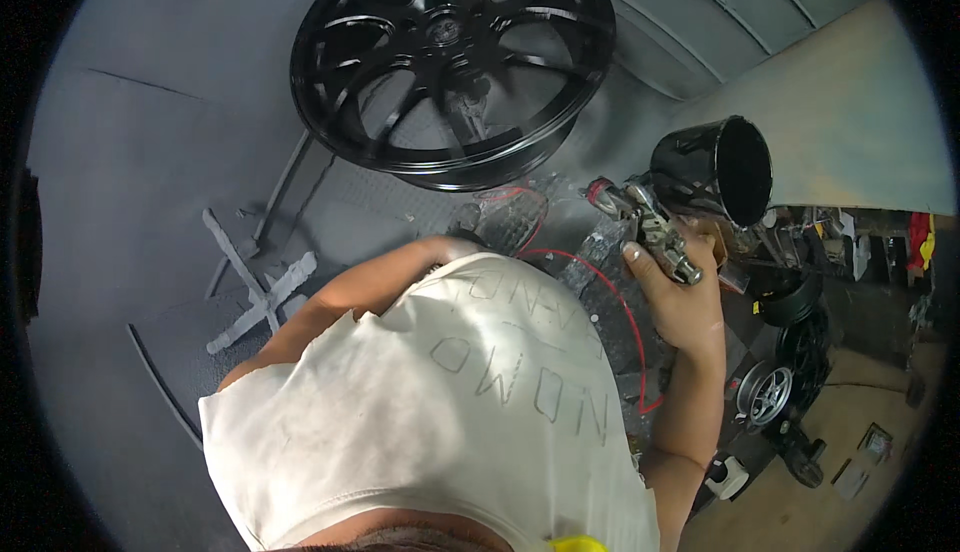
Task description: The person uses a spray gun to apply black paint to a car wheel mounted on a stand. After completing the black coat, the person switches to a silver paint and applies a second coat to the same wheel, covering the spokes and rim.
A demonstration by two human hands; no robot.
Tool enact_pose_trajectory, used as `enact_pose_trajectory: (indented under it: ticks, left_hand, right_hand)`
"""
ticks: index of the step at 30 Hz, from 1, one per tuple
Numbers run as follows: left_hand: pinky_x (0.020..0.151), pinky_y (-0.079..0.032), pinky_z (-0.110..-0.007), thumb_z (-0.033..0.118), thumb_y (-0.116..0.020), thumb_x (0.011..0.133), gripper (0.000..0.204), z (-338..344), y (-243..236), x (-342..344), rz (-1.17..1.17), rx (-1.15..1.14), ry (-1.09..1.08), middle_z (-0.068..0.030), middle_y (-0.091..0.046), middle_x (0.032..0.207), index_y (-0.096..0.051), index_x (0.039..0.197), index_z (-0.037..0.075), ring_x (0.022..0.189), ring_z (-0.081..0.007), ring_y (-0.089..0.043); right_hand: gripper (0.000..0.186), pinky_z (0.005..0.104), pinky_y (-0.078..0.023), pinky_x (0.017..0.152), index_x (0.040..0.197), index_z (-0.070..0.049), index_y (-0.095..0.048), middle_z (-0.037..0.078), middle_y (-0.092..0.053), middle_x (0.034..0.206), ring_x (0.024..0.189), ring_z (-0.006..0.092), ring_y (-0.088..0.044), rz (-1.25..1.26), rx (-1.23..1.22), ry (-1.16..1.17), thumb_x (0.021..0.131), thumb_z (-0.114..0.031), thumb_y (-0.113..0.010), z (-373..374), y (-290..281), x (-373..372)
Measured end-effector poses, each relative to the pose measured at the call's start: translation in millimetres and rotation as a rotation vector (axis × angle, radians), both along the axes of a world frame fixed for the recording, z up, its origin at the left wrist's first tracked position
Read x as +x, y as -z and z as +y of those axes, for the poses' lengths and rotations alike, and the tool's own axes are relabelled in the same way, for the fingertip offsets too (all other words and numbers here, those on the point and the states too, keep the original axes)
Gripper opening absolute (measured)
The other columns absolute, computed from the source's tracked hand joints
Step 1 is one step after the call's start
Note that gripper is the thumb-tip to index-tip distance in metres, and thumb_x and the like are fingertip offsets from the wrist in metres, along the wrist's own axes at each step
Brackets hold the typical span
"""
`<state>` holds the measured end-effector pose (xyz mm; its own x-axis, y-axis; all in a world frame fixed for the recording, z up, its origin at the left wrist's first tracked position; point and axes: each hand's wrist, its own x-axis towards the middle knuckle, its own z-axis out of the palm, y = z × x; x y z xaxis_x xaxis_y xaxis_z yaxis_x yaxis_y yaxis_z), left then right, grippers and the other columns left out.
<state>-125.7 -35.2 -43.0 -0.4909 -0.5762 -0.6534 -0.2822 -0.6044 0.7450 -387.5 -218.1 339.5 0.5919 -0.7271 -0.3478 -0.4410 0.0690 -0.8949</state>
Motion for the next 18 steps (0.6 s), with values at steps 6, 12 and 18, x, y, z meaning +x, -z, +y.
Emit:
enact_pose_trajectory:
  ticks: [6,12,18]
  left_hand:
    - [0.096,-0.047,-0.038,0.030,-0.060,0.091,0.041,3,5,15,-0.349,-0.222,0.117,-0.0188,-0.064,0.123,-0.064,0.123,0.004,0.113,-0.0336,-0.061]
    - [0.085,-0.052,-0.038,0.022,-0.063,0.091,0.028,-19,-64,2,-0.488,-0.142,-0.522,-0.0160,-0.070,0.105,-0.067,0.109,0.001,0.100,-0.0309,-0.067]
    - [0.069,-0.057,-0.025,0.008,-0.056,0.092,0.017,-55,-91,-18,0.291,0.263,-1.408,-0.0082,-0.069,0.097,-0.063,0.107,0.001,0.088,-0.0150,-0.068]
  right_hand:
    - [0.038,0.0246,-0.045,0.064,0.122,0.006,-0.058,0.001,-0.061,0.080,0.069,0.0088,-0.054,-0.080,0.025,-0.093,0.088,-0.008,-0.067,-4,-7,6]
    - [0.042,0.0250,-0.046,0.071,0.123,0.006,-0.058,0.003,-0.062,0.078,0.072,0.0098,-0.056,-0.047,0.099,-0.211,0.085,-0.008,-0.070,-12,-15,9]
    - [0.045,0.0282,-0.048,0.076,0.125,0.007,-0.057,0.006,-0.064,0.081,0.075,0.0128,-0.058,-0.049,0.104,-0.314,0.085,-0.011,-0.070,-14,-40,21]
